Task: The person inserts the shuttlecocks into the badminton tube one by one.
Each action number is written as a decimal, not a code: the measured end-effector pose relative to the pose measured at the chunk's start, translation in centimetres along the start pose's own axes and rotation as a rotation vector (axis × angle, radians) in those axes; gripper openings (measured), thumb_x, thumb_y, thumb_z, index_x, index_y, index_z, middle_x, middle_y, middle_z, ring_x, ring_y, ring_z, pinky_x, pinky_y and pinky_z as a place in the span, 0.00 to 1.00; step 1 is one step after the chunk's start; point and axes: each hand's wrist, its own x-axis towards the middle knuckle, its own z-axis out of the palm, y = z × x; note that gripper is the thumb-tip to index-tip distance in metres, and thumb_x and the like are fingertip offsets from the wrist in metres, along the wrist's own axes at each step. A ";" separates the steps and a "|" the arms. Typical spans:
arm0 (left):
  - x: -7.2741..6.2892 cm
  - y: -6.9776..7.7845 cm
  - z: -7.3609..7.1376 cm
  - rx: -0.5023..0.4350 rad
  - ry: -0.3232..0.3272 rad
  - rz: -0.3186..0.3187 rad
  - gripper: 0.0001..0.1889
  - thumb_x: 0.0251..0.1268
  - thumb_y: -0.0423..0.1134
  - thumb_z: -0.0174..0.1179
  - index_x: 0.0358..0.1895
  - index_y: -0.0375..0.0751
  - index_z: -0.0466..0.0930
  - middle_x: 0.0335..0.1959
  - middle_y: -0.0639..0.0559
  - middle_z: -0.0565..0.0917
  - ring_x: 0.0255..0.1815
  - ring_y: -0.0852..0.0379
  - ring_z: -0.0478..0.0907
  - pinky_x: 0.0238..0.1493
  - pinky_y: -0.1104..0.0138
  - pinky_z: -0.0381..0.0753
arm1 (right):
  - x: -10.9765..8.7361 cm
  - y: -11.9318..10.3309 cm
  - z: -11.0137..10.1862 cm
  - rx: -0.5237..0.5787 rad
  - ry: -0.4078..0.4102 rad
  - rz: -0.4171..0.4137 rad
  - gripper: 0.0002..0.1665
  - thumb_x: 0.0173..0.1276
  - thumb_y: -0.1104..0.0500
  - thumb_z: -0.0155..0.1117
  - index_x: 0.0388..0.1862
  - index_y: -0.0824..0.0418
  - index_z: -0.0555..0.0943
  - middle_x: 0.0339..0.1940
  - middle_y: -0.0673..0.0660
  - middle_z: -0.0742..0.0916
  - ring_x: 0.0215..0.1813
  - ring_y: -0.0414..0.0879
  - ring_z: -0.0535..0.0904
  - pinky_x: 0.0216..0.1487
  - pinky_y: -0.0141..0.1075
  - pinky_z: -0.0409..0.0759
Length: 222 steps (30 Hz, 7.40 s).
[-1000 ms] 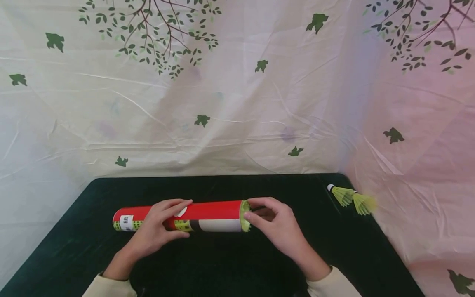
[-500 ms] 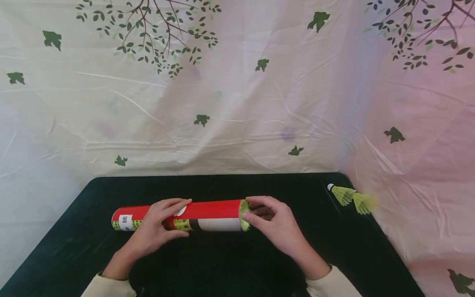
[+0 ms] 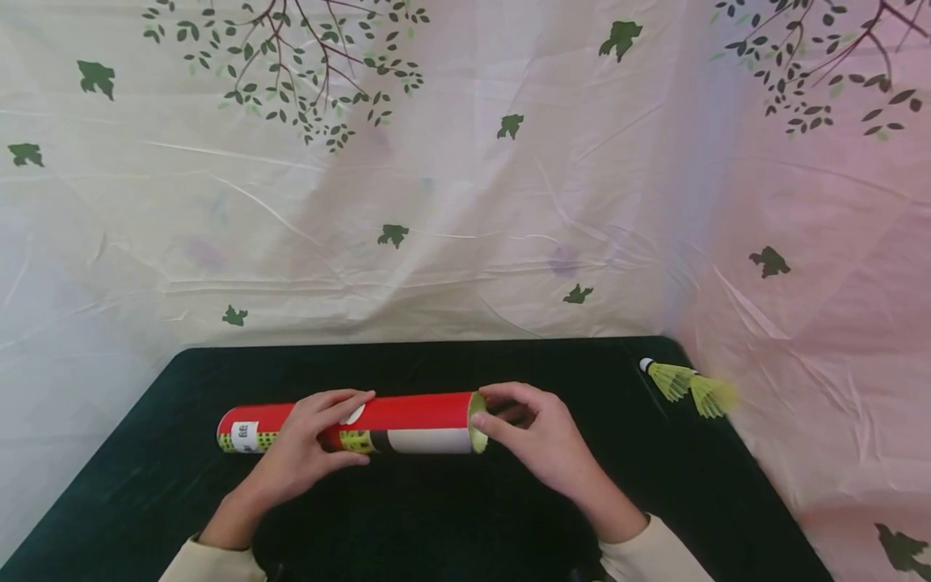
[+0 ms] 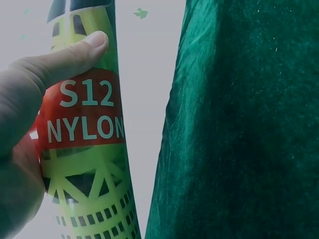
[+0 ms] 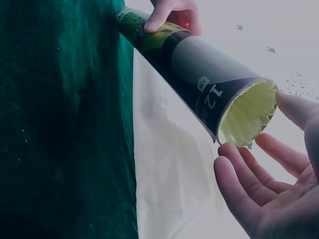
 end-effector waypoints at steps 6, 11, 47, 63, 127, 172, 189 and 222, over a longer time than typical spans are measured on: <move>-0.1 0.0 0.0 0.012 0.009 0.023 0.50 0.44 0.43 0.81 0.73 0.74 0.66 0.66 0.58 0.73 0.64 0.52 0.67 0.64 0.41 0.65 | 0.0 -0.1 0.2 0.007 -0.001 0.006 0.27 0.67 0.47 0.71 0.62 0.53 0.80 0.57 0.57 0.82 0.48 0.50 0.83 0.48 0.43 0.81; -0.1 0.0 0.0 0.007 0.002 0.009 0.49 0.45 0.45 0.81 0.73 0.75 0.66 0.66 0.59 0.73 0.64 0.53 0.67 0.65 0.42 0.64 | 0.3 0.3 0.1 -0.022 -0.014 -0.016 0.26 0.67 0.46 0.71 0.61 0.53 0.80 0.56 0.56 0.82 0.48 0.48 0.83 0.49 0.43 0.81; -0.2 0.2 0.2 0.004 -0.020 -0.003 0.47 0.47 0.47 0.80 0.72 0.77 0.65 0.66 0.60 0.73 0.65 0.54 0.66 0.66 0.44 0.63 | -1.4 17.2 -17.4 0.446 0.943 0.303 0.10 0.63 0.60 0.74 0.36 0.55 0.79 0.22 0.40 0.83 0.21 0.34 0.82 0.20 0.27 0.78; -0.3 0.3 0.2 0.009 -0.022 -0.013 0.47 0.48 0.47 0.80 0.73 0.78 0.65 0.66 0.61 0.72 0.65 0.54 0.65 0.66 0.44 0.64 | -0.7 18.9 -18.2 0.556 0.820 0.450 0.15 0.67 0.54 0.71 0.19 0.45 0.84 0.20 0.44 0.85 0.21 0.39 0.84 0.24 0.32 0.83; -0.2 0.1 0.5 0.002 -0.014 -0.003 0.46 0.49 0.47 0.80 0.72 0.78 0.65 0.65 0.61 0.74 0.64 0.54 0.66 0.65 0.45 0.65 | -2.6 4.1 -1.7 -0.068 0.020 -0.214 0.04 0.69 0.56 0.69 0.42 0.51 0.85 0.39 0.48 0.87 0.40 0.46 0.82 0.44 0.37 0.80; -0.1 0.3 0.1 0.001 -0.018 -0.009 0.47 0.48 0.47 0.80 0.72 0.78 0.65 0.65 0.61 0.73 0.65 0.54 0.66 0.66 0.44 0.64 | -1.2 3.6 -1.8 0.100 -0.050 -0.205 0.26 0.69 0.62 0.68 0.66 0.54 0.78 0.58 0.56 0.83 0.57 0.52 0.81 0.56 0.39 0.80; -0.1 0.1 0.0 0.003 -0.024 -0.016 0.47 0.48 0.47 0.80 0.72 0.78 0.65 0.66 0.61 0.73 0.65 0.54 0.65 0.65 0.45 0.65 | -0.8 2.6 -1.2 0.083 -0.041 -0.163 0.26 0.68 0.58 0.71 0.65 0.52 0.79 0.60 0.58 0.82 0.57 0.51 0.81 0.54 0.38 0.81; 0.0 -0.1 0.2 0.017 -0.029 0.002 0.47 0.48 0.46 0.80 0.73 0.77 0.65 0.65 0.59 0.73 0.64 0.54 0.66 0.65 0.45 0.65 | -0.3 1.8 -0.2 0.068 -0.048 -0.103 0.28 0.64 0.55 0.74 0.63 0.51 0.80 0.58 0.55 0.83 0.56 0.54 0.80 0.52 0.39 0.82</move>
